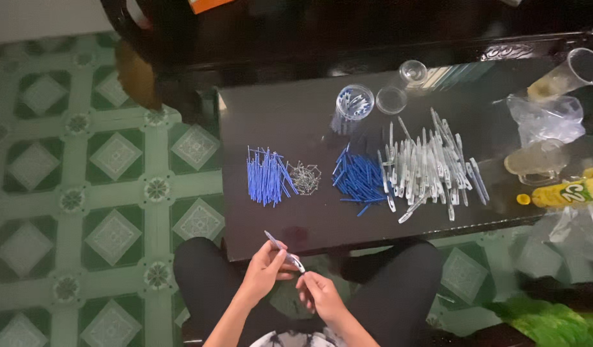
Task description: The person assembles ballpoint pens by hand, inserting blue ink cartridges and springs into clear plastic pen barrels, then attaching the pen caps and placing the completed pens into a plastic cup on the table.
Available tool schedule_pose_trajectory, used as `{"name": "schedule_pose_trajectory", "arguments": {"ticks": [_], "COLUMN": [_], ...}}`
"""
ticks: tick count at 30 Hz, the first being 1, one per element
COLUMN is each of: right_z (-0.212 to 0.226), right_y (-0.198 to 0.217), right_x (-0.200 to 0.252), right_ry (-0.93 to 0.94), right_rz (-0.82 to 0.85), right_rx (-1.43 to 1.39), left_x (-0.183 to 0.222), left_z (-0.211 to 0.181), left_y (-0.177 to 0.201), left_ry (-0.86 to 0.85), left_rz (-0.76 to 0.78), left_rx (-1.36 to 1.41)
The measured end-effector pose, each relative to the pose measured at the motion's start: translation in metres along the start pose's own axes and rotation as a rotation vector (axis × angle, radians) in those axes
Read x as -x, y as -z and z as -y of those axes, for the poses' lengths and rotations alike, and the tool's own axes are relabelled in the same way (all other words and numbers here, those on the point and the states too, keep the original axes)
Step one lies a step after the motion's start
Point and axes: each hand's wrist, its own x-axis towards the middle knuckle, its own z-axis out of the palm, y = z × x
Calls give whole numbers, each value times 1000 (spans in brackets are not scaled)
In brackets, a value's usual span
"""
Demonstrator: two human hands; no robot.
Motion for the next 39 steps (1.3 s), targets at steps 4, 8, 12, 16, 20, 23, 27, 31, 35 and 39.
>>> {"name": "schedule_pose_trajectory", "arguments": {"ticks": [4, 8, 12, 16, 20, 23, 27, 31, 35, 39], "right_z": [15, 31, 48, 53, 63, 68, 78, 88, 87, 84], "right_y": [-3, -1, 6, 10, 9, 8, 0, -1, 6, 9], "right_x": [5, 4, 5, 3, 10, 13, 11, 5, -2, -3], "right_ry": [32, 312, 534, 756, 765, 615, 265, 311, 301, 257], "right_rz": [-22, -24, -106, -117, -98, -86, -58, -118, -42, 24], "right_rx": [61, 190, 563, 641, 533, 428, 199, 288, 343, 168], "left_x": [-6, -5, -12, -11, -15, -11, -20, -10, -16, -13], "left_z": [14, 8, 10, 1, -10, -19, 0, -6, -8, -23], "left_y": [-9, -15, -19, -25, -19, -18, -20, -27, -19, -18], "left_ry": [-68, -95, -142, -103, -109, -148, -260, -305, -470, -504], "left_rz": [64, 1, -35, -143, -281, -275, -187, -153, -91, -42], "left_rx": [124, 130, 147, 179, 420, 417, 321, 147, 104, 41]}}
